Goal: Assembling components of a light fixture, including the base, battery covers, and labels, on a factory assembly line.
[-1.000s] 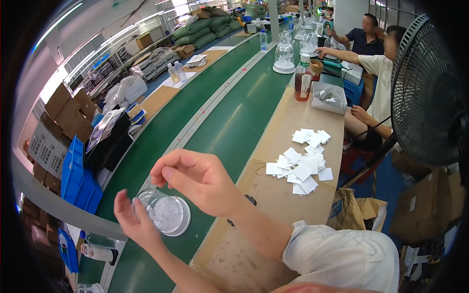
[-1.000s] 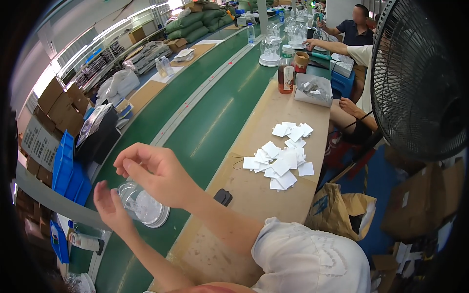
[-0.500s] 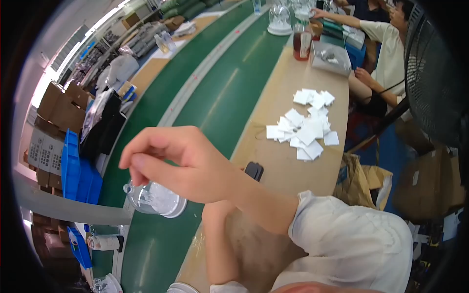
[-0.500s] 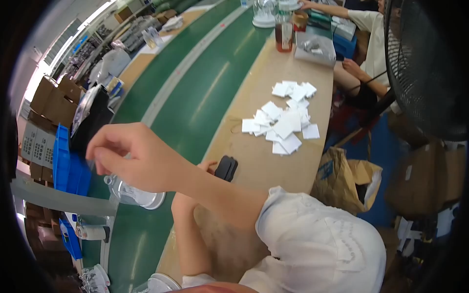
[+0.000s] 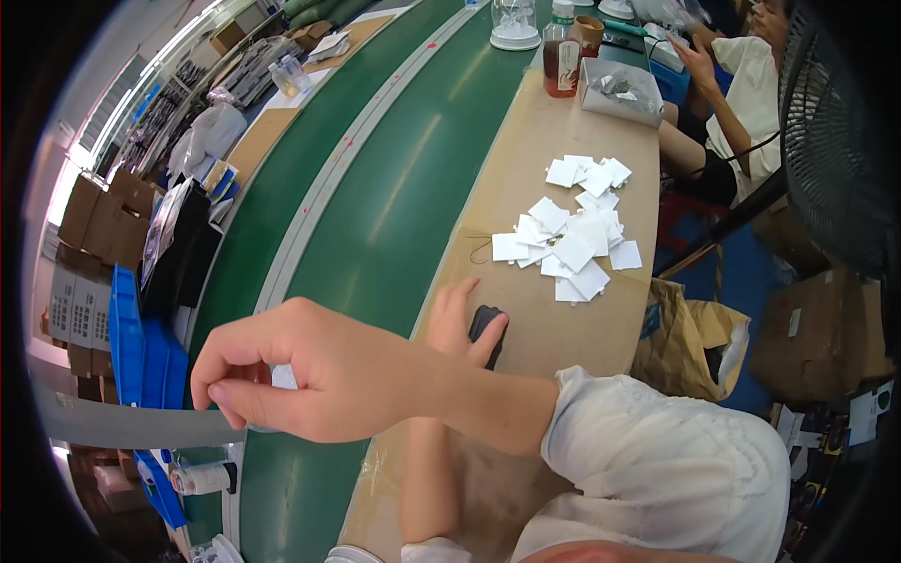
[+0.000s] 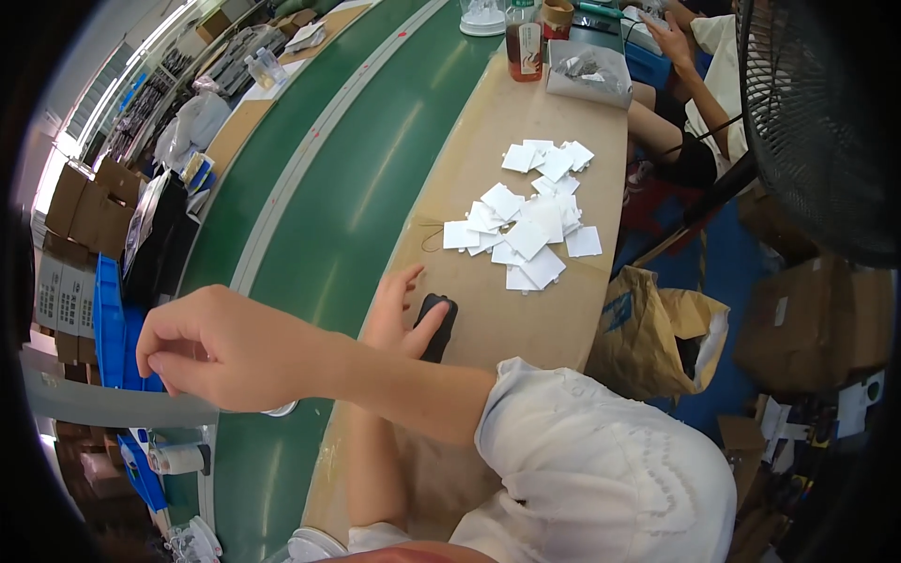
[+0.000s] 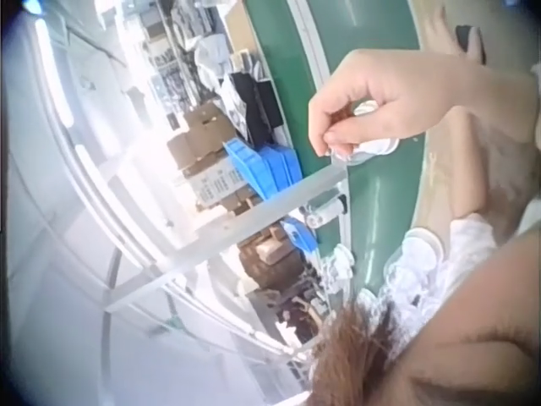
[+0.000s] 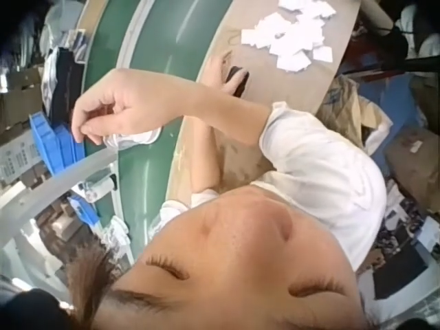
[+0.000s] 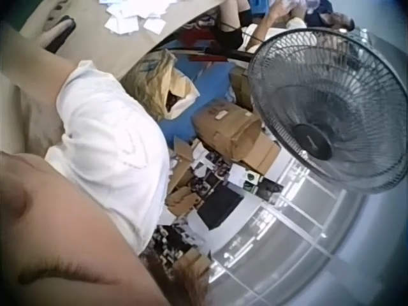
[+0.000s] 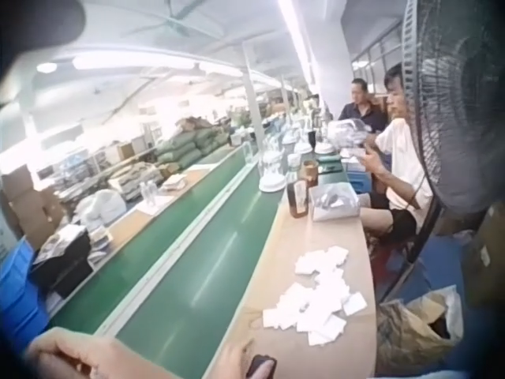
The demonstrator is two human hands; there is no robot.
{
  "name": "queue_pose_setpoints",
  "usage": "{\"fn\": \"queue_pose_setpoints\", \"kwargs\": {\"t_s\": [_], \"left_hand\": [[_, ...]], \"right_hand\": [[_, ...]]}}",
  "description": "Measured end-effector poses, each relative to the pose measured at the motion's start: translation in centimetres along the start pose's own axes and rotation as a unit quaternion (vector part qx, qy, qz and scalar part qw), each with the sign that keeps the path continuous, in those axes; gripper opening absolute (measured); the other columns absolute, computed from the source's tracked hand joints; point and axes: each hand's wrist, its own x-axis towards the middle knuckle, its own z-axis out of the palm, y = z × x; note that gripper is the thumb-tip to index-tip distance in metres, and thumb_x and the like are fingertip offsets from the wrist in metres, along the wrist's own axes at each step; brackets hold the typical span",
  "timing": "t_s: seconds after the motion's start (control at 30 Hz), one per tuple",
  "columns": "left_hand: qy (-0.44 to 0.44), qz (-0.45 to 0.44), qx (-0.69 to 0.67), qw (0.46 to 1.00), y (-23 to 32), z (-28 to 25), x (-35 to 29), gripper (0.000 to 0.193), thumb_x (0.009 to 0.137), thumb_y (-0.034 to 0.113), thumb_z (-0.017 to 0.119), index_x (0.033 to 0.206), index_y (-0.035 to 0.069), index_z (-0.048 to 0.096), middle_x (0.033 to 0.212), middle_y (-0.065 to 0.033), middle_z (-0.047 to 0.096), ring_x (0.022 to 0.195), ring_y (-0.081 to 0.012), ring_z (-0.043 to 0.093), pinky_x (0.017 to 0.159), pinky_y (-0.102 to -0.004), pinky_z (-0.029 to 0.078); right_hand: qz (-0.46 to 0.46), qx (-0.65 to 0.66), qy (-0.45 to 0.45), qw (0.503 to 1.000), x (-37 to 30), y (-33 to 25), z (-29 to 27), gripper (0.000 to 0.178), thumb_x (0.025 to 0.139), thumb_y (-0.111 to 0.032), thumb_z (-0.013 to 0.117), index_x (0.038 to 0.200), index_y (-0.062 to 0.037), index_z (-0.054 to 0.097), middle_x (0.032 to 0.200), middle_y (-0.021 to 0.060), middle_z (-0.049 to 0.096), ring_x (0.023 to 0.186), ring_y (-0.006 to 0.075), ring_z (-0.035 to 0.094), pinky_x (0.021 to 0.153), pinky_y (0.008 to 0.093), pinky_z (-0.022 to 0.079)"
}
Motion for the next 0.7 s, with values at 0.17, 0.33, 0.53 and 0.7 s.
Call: {"fn": "queue_pose_setpoints", "kwargs": {"t_s": [0.17,0.33,0.53,0.7], "left_hand": [[0.077,0.106,-0.019,0.991,-2.0,6.4,5.6,0.053,0.083,0.021,0.071,0.127,0.000,0.050,0.134,-0.0212,0.047,0.125,-0.0400,0.042,0.103,-0.0456,0.036],[0.096,0.098,0.126,0.982,-0.7,8.4,6.3,0.049,0.079,0.019,0.073,0.123,0.004,0.055,0.132,-0.0164,0.050,0.125,-0.0351,0.043,0.103,-0.0456,0.035],[0.097,0.093,0.134,0.982,-1.0,8.0,6.3,0.041,0.079,0.013,0.070,0.118,0.007,0.060,0.123,-0.0124,0.054,0.119,-0.0321,0.047,0.096,-0.0434,0.038],[0.127,0.090,0.112,0.981,-0.4,7.8,6.3,0.034,0.083,0.013,0.067,0.116,0.006,0.061,0.115,-0.0128,0.055,0.109,-0.0319,0.050,0.091,-0.0422,0.041]], "right_hand": [[0.038,-0.020,-0.011,0.999,-0.2,-0.2,-0.5,0.011,0.093,-0.005,0.054,0.097,-0.0015,0.063,0.077,0.0020,0.064,0.067,0.0074,0.057,0.062,0.0231,0.045],[0.016,-0.015,0.017,1.000,0.0,0.5,-0.5,0.013,0.092,-0.009,0.053,0.094,0.0001,0.063,0.074,0.0046,0.065,0.065,0.0087,0.059,0.061,0.0250,0.045],[0.018,0.017,0.002,1.000,0.4,0.6,0.4,0.012,0.092,-0.007,0.052,0.093,-0.0006,0.062,0.073,0.0039,0.063,0.064,0.0086,0.057,0.061,0.0248,0.045],[0.005,0.020,-0.021,1.000,0.2,0.4,0.8,0.011,0.092,-0.007,0.052,0.093,-0.0012,0.061,0.073,0.0035,0.062,0.063,0.0085,0.056,0.061,0.0251,0.044]]}}
